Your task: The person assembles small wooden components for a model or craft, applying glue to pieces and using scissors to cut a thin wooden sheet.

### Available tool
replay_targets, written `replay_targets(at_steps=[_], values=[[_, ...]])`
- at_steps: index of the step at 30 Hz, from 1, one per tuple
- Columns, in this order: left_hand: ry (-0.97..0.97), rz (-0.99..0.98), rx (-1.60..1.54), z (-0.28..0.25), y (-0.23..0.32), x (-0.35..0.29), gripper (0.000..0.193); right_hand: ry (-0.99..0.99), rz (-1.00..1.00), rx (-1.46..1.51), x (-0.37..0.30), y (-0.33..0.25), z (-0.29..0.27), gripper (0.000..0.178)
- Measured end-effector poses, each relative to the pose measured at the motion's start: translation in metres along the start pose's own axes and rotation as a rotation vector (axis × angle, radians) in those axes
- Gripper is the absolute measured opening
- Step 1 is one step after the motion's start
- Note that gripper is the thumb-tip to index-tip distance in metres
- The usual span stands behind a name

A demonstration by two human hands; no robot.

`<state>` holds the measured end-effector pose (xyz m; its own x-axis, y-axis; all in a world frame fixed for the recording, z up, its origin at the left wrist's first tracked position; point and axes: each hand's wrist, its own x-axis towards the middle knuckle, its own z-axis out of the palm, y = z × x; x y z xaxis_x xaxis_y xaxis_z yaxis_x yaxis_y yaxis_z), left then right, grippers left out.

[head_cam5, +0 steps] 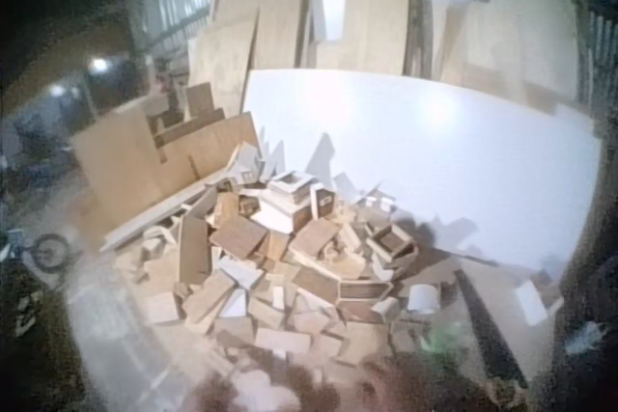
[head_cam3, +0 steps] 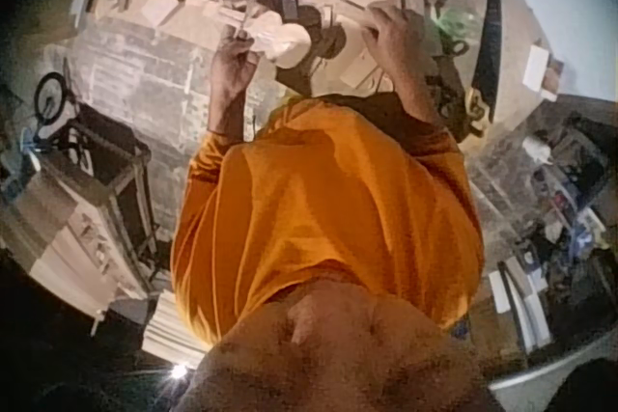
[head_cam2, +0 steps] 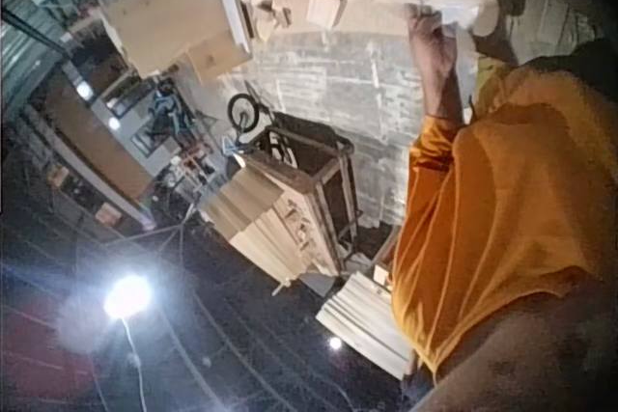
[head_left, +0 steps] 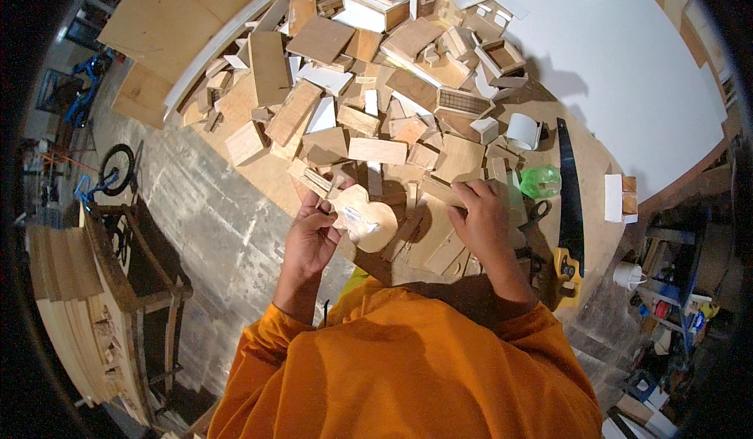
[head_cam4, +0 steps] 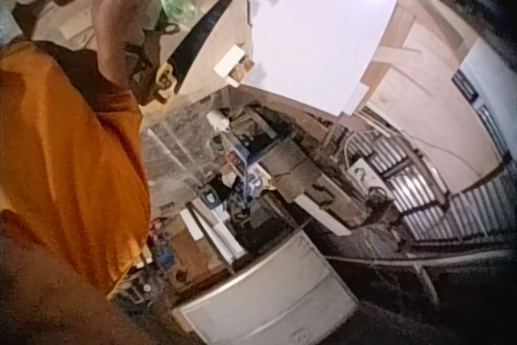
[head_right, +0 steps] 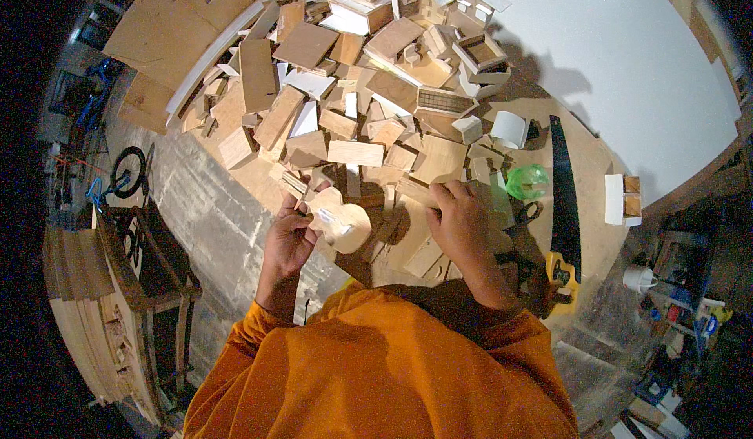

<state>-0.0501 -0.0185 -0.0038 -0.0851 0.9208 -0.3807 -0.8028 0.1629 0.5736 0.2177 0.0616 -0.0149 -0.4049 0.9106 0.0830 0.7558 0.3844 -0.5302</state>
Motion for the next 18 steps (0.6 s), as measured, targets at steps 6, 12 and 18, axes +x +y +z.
replay_targets(at_steps=[6, 12, 18], values=[[-0.009, -0.006, 0.003, 0.002, -0.002, 0.001, 0.067, 0.044, -0.010, 0.042, -0.001, 0.002, 0.001, 0.037], [-0.005, 0.032, -0.015, 0.009, -0.009, 0.001, 0.066, 0.036, -0.016, 0.398, -0.003, -0.012, -0.002, 0.037], [0.010, 0.033, -0.034, 0.014, -0.016, 0.003, 0.067, -0.049, -0.153, 0.376, -0.001, -0.042, 0.004, 0.039]])
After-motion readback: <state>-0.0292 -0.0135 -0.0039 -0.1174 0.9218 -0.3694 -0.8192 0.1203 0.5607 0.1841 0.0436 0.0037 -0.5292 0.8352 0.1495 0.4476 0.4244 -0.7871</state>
